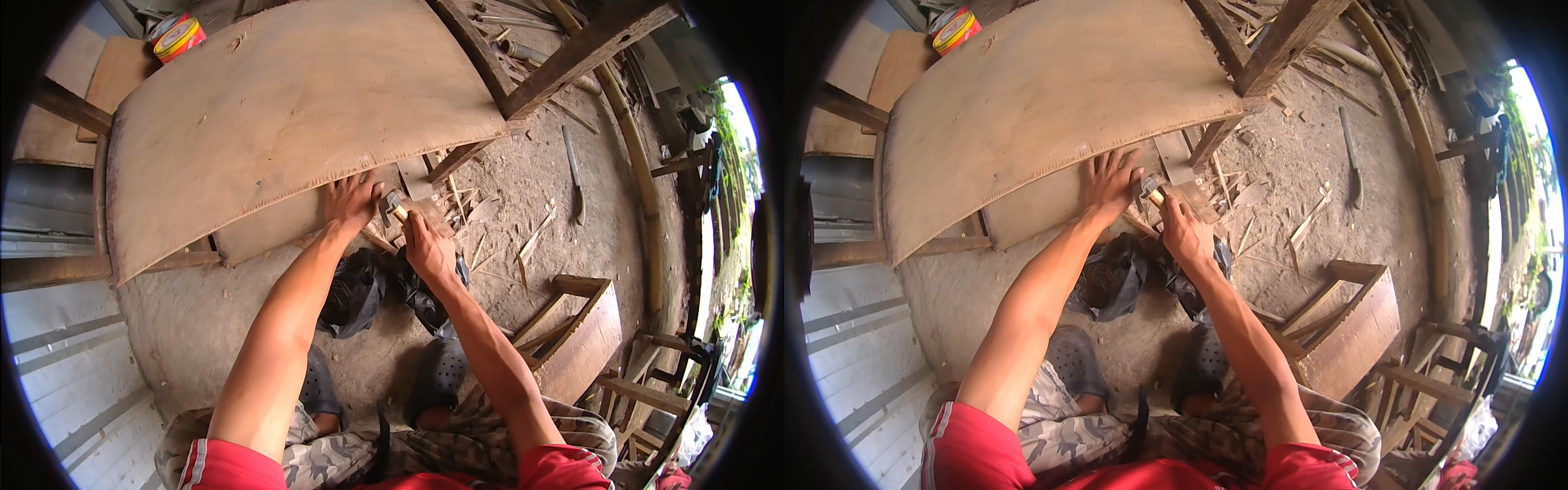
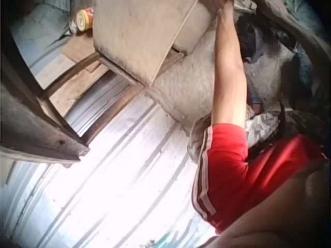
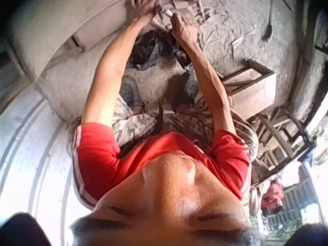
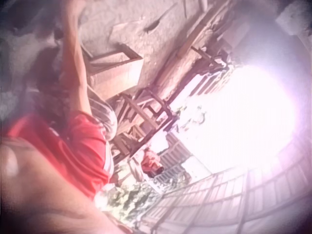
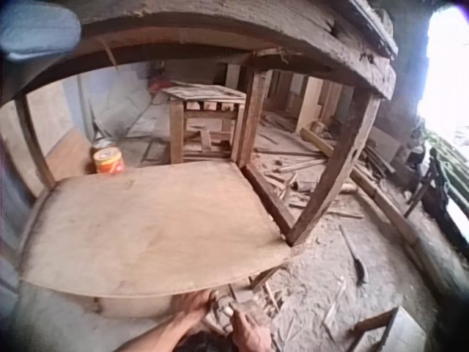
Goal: The person uses a hammer to remove nails from a wooden chair frame, then fits a wooden slat into the frame and secures it by hammering nails into place.
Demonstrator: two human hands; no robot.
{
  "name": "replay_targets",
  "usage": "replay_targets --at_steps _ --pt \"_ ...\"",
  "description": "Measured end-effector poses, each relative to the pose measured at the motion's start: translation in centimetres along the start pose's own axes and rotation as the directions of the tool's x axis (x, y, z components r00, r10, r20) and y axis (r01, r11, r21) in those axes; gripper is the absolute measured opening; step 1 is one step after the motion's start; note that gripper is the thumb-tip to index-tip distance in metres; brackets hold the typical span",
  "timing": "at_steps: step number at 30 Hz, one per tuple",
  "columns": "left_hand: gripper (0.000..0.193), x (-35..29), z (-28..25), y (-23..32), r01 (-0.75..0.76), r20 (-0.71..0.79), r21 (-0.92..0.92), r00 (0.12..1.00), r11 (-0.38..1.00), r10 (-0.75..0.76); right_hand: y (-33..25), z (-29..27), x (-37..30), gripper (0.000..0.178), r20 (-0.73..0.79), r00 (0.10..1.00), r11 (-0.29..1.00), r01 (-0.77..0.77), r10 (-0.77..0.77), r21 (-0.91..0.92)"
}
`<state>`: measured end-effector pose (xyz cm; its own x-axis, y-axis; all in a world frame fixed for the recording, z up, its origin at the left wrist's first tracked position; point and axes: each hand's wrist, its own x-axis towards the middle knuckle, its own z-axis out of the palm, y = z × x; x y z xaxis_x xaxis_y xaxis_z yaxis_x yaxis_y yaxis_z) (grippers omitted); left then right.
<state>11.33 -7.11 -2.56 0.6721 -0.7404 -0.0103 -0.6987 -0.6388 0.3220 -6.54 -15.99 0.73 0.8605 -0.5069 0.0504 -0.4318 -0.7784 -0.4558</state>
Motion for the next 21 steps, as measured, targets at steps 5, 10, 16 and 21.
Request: replay_targets --at_steps 5,10,16,21 --pt "0.053 0.0 0.0 0.2 -0.009 -0.005 0.022 1.0 1.0 0.009 0.4 0.0 0.0 0.027 0.024 0.999 0.999 0.036 -0.036 0.007" --pt "0.049 -0.1 0.5 -0.2 -0.042 -0.098 0.021 0.994 0.999 0.044 -0.3 -0.3 -0.2 0.028 -0.026 0.999 0.993 -0.02 0.023 0.118" --pt "0.047 0.2 1.5 -0.6 -0.09 -0.254 0.059 0.962 0.994 0.102 -1.8 -1.7 0.6 0.036 -0.245 0.968 0.957 0.022 0.052 0.289" --pt "0.046 0.4 1.9 -0.3 -0.096 -0.28 0.06 0.954 0.994 0.109 -0.8 -0.8 0.9 0.031 -0.053 0.99 0.977 -0.122 0.134 0.175"
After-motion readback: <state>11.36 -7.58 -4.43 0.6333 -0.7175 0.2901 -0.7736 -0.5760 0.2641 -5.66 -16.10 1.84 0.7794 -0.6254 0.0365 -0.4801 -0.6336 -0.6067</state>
